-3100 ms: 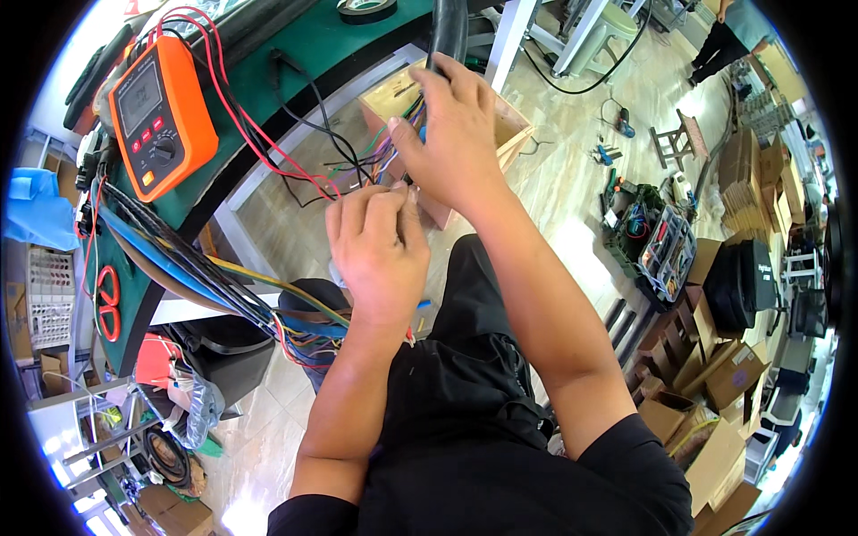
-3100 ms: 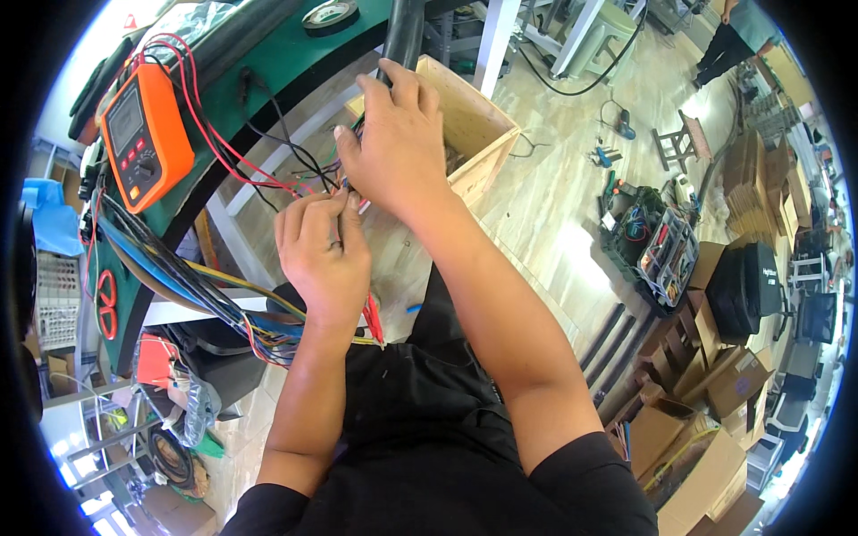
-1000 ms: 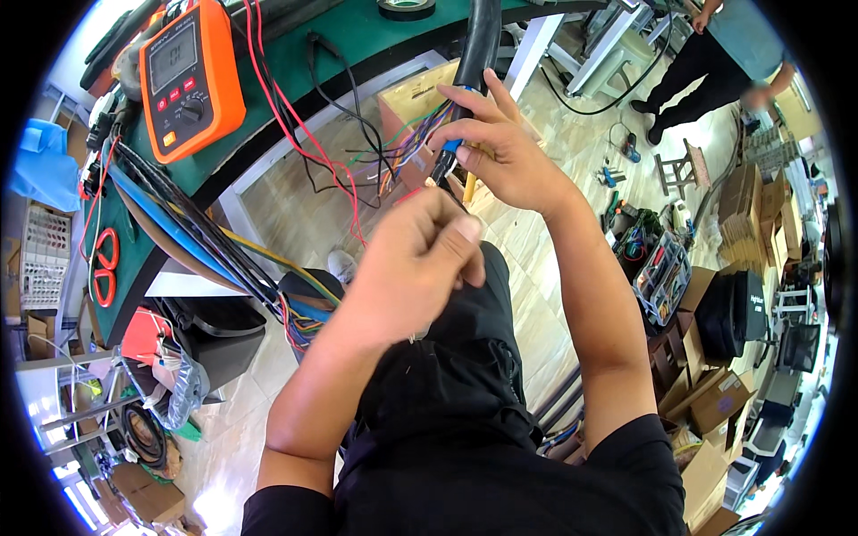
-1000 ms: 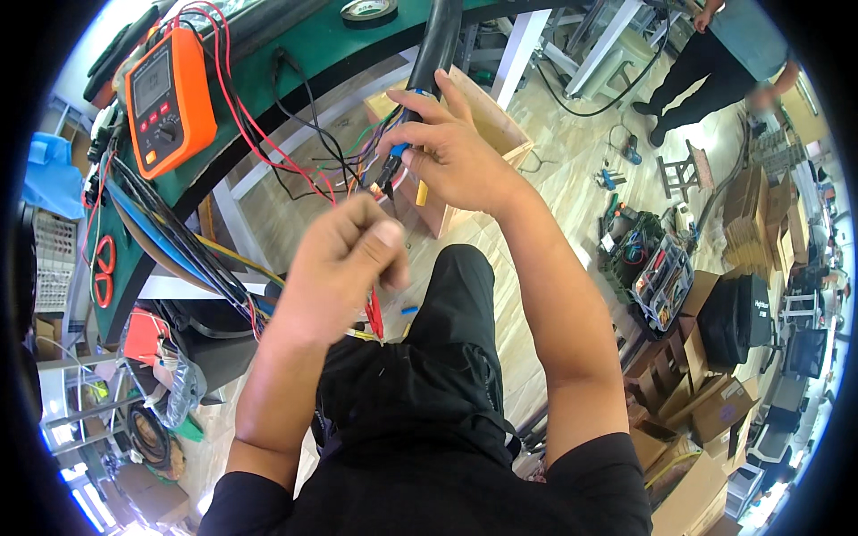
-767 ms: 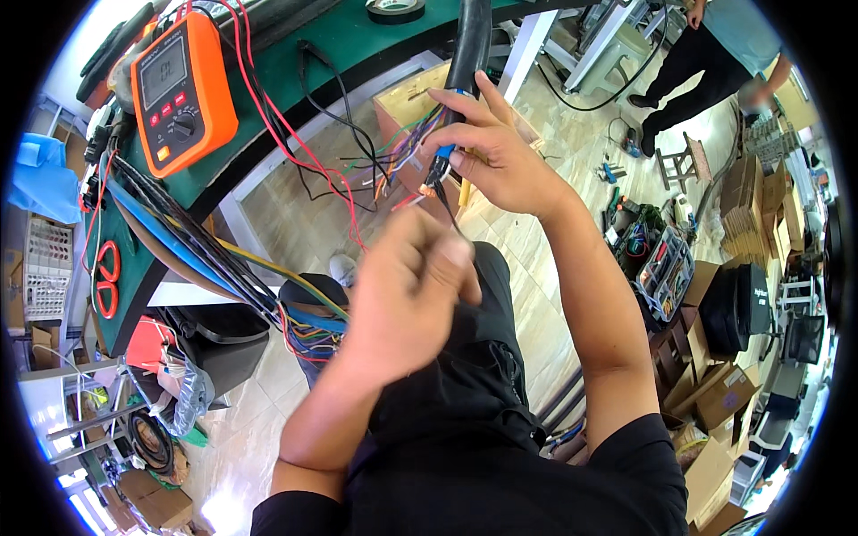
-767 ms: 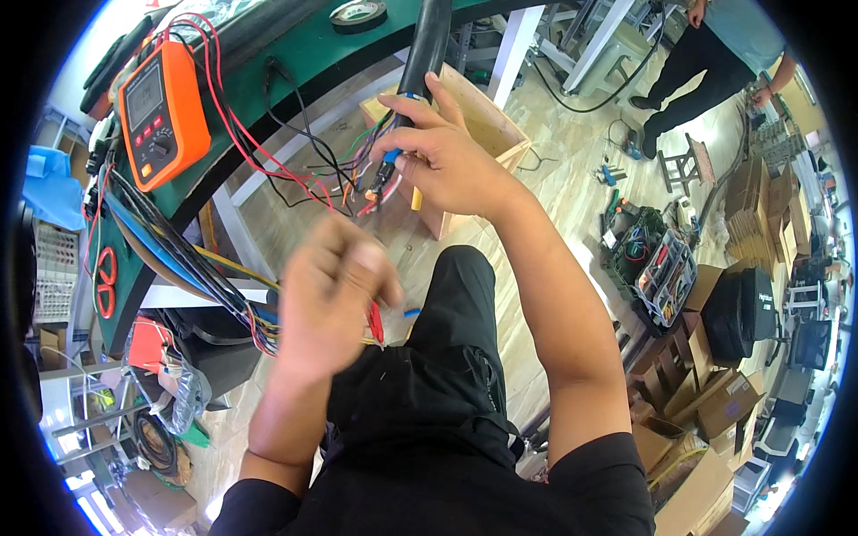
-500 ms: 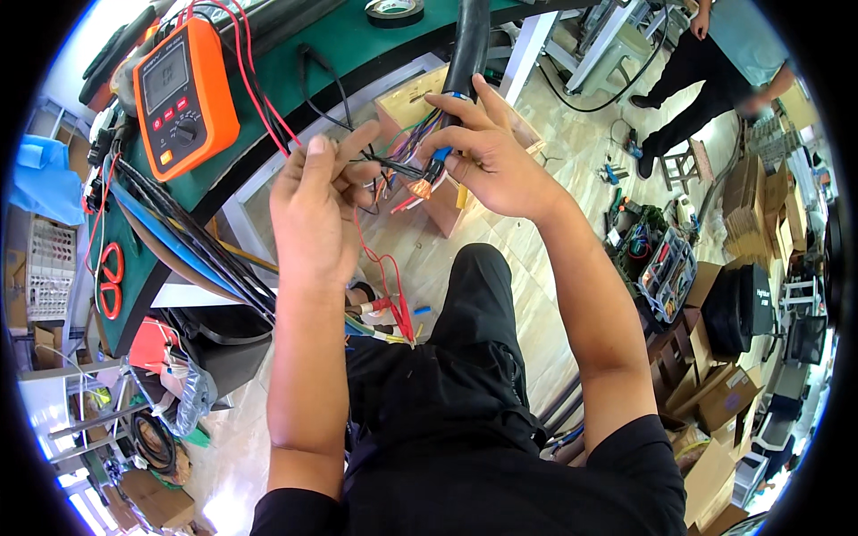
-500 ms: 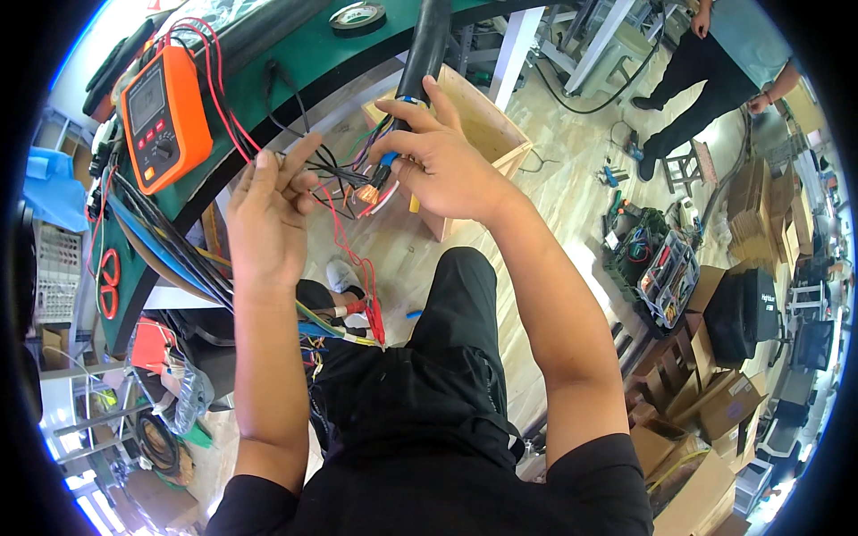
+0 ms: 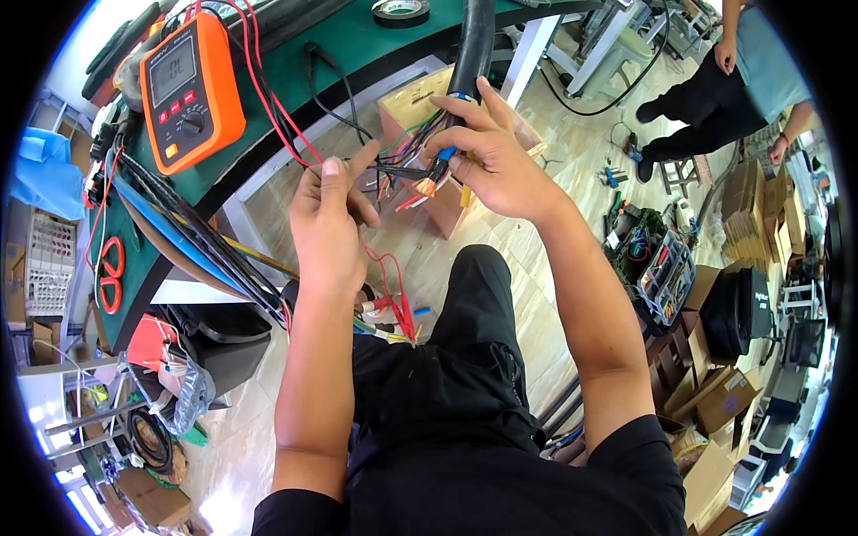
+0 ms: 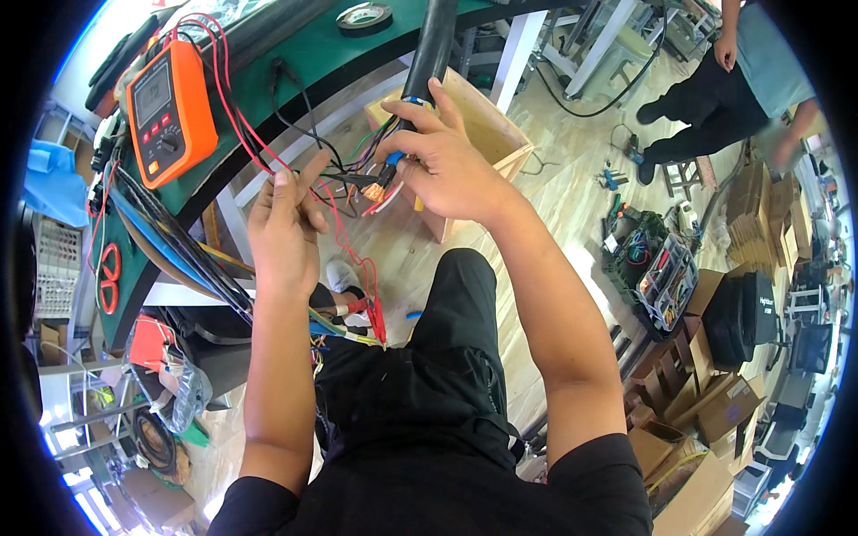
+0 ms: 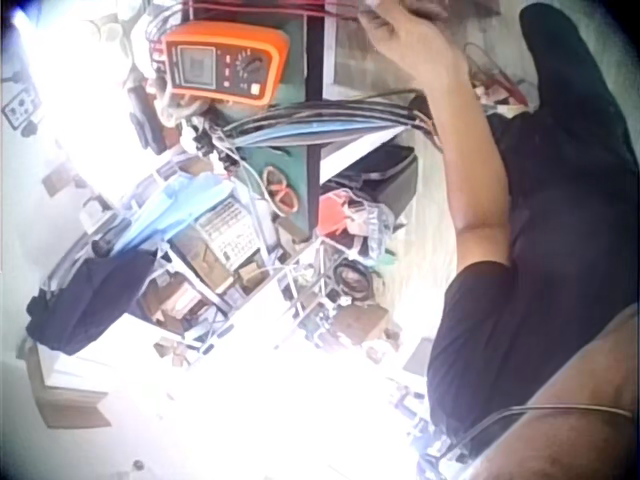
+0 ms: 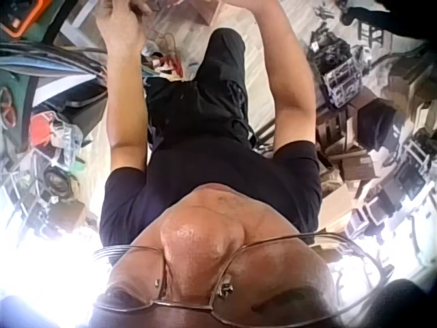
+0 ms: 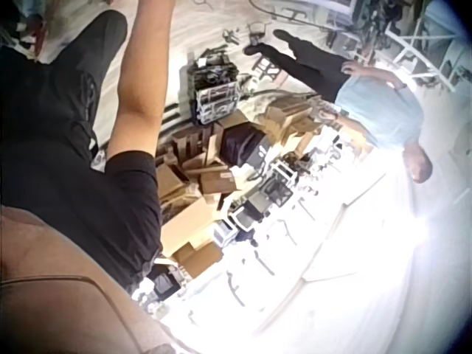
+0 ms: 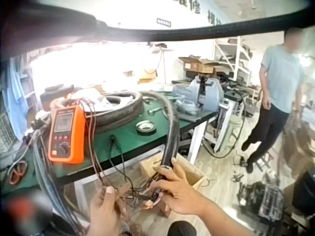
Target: The person tests wires within a large black cable using a multimeter, then wraps electrical tape around a silver connector and the wires.
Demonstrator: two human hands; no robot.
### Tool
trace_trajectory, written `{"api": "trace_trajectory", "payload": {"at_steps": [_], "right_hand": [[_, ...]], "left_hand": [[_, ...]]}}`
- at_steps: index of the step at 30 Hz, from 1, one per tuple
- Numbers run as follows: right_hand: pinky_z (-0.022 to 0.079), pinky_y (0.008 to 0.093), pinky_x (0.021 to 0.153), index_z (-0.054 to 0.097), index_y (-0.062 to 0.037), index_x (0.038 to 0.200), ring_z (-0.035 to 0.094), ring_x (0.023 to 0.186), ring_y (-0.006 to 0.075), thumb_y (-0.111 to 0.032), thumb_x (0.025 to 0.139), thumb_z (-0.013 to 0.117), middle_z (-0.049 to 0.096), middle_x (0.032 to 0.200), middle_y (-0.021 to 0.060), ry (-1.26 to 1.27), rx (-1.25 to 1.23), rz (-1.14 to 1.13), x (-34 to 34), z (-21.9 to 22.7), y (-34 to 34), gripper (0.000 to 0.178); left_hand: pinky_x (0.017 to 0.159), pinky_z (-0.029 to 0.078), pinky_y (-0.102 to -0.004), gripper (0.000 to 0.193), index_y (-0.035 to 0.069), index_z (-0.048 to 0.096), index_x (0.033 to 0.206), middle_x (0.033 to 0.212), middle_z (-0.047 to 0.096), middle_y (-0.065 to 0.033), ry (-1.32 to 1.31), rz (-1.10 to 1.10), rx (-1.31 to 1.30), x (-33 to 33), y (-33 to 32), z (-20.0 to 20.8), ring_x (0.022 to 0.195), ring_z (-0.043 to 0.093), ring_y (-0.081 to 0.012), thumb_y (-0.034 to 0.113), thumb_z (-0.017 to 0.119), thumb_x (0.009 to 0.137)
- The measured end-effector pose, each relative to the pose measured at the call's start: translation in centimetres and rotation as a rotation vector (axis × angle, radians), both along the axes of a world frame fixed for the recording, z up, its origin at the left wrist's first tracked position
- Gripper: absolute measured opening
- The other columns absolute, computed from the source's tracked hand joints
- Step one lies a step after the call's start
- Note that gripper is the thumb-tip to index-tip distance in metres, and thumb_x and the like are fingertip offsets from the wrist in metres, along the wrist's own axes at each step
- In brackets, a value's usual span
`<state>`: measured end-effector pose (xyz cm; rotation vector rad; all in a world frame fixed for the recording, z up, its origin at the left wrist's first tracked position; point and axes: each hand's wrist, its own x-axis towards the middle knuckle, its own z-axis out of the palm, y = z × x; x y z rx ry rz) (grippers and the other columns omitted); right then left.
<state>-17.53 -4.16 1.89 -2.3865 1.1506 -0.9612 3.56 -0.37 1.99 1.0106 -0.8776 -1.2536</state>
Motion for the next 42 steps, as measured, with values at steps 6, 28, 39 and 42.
{"api": "trace_trajectory", "payload": {"at_steps": [6,28,39,42], "right_hand": [[0.007,0.0513,0.117,0.068,-0.0140,0.094,0.019,0.140,0.0409,-0.003,0.077,0.055,0.048,0.138,0.0142,-0.003,0.046,-0.027,-0.1,-0.6,-0.1,0.024],[0.007,0.0532,0.116,0.070,-0.0160,0.092,0.013,0.142,0.0424,-0.003,0.077,0.055,0.047,0.140,0.0118,-0.037,0.020,-0.062,0.3,-0.5,0.1,0.025],[0.004,0.0513,0.117,0.069,-0.0150,0.090,0.019,0.141,0.0387,-0.003,0.076,0.055,0.049,0.137,0.0141,-0.020,0.035,-0.051,0.4,-0.3,0.1,0.024],[0.004,0.0514,0.117,0.069,-0.0153,0.090,0.019,0.141,0.0389,-0.003,0.076,0.055,0.048,0.137,0.0141,-0.030,0.014,-0.047,0.5,-0.2,0.2,0.024]], "left_hand": [[0.064,0.048,-0.0409,0.022,0.000,0.049,0.095,0.083,0.067,-0.0170,-0.828,0.077,-0.081,-0.7,1.0,-1.5,0.067,0.063,-0.0267,0.021,0.056,0.096],[0.064,0.045,-0.0274,0.019,0.003,0.063,0.100,0.090,0.057,-0.0054,-0.688,-0.093,-0.188,-2.1,0.4,-3.7,0.071,0.054,-0.0122,0.004,0.067,0.082],[0.065,0.048,-0.0316,0.012,0.001,0.065,0.096,0.081,0.065,-0.0096,-1.043,0.126,-0.438,-1.2,-0.8,-0.5,0.068,0.060,-0.0177,0.007,0.063,0.086],[0.068,0.048,-0.0325,0.010,0.000,0.064,0.092,0.083,0.065,-0.0122,-0.803,-0.005,-0.224,-1.8,0.1,1.6,0.074,0.061,-0.0221,0.003,0.062,0.084]]}}
